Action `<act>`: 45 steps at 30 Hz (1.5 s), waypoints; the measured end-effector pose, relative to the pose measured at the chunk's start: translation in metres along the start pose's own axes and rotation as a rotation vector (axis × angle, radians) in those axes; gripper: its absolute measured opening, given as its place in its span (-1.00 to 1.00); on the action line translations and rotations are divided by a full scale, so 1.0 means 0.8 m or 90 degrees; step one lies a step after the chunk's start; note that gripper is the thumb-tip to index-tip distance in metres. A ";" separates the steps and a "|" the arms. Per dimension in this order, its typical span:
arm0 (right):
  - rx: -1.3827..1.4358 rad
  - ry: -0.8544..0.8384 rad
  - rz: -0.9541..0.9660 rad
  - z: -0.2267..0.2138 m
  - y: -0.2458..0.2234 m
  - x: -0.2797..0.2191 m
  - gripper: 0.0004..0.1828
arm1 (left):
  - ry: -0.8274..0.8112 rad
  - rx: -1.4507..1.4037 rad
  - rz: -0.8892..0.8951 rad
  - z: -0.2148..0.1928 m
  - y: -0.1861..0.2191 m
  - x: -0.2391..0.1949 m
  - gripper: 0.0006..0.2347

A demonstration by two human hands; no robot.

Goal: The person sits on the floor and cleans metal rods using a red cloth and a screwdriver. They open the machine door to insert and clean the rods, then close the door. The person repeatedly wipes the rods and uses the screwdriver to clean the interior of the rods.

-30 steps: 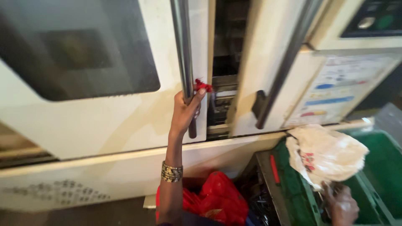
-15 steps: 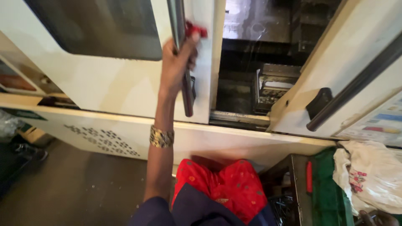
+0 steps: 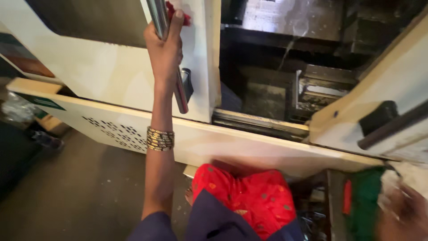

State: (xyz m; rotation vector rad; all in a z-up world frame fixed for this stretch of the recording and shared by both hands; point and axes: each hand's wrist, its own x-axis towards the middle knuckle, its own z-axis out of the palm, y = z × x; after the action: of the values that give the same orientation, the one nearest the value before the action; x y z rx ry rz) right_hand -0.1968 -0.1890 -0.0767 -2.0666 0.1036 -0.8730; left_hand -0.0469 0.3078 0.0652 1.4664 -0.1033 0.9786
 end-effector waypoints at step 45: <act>0.037 -0.130 -0.500 0.389 -0.055 0.184 -0.74 | 0.081 0.190 0.215 -0.113 -0.110 0.065 -0.84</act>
State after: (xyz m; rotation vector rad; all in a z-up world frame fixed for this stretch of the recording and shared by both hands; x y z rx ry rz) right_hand 0.0954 -0.0019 -0.0813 -2.1333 -0.8841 -1.0820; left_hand -0.0057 0.4273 0.0129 1.6862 -0.1182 1.4067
